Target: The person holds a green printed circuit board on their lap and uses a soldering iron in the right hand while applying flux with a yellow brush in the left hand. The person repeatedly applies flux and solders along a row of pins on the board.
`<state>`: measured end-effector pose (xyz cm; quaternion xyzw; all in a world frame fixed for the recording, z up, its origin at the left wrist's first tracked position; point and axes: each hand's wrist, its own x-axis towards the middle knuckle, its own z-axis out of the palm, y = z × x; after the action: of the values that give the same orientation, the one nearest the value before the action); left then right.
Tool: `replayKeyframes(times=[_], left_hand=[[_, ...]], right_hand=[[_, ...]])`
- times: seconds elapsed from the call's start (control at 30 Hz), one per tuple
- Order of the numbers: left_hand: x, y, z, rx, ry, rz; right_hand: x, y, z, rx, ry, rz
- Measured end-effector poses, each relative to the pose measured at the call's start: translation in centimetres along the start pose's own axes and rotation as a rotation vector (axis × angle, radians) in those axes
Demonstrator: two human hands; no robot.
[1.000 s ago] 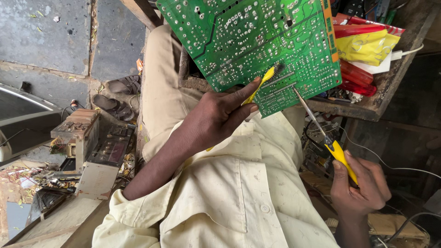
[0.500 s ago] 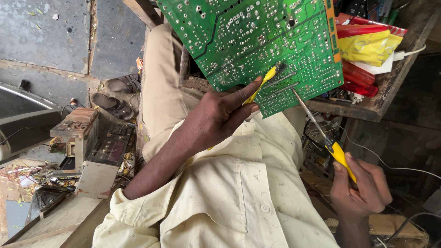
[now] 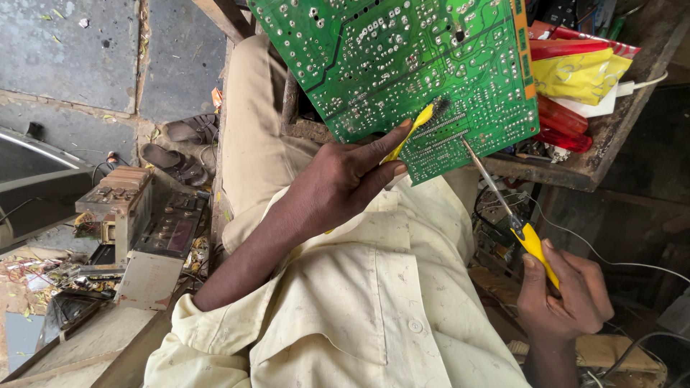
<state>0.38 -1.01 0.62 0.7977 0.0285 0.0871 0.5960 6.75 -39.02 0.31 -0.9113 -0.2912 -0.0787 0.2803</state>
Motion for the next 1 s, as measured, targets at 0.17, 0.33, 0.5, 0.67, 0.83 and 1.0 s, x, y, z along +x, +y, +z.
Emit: replayKeyframes(times=[0.17,0.33,0.5,0.67,0.83,1.0], left_hand=[[0.0,-0.1,0.1,-0.008,-0.008,-0.011],[0.0,-0.2,0.1,0.008,0.001,0.010],[-0.1,-0.3,0.5,0.028,0.017,0.034],[-0.2,-0.7,1.8,0.136,0.034,0.095],[0.2,-0.8,4.1,0.331,0.032,0.114],[0.7,-1.3,5.4,0.530,0.089,0.208]], right_hand=[[0.2,0.1,0.1,-0.011,-0.003,-0.009],[0.4,-0.3,0.0,0.033,-0.024,0.015],[1.2,-0.1,-0.6,0.038,-0.061,0.047],[2.0,0.4,-0.2,0.041,-0.049,-0.011],[2.0,-0.2,0.0,0.049,-0.050,0.002],[2.0,-1.1,0.2,0.037,-0.041,0.015]])
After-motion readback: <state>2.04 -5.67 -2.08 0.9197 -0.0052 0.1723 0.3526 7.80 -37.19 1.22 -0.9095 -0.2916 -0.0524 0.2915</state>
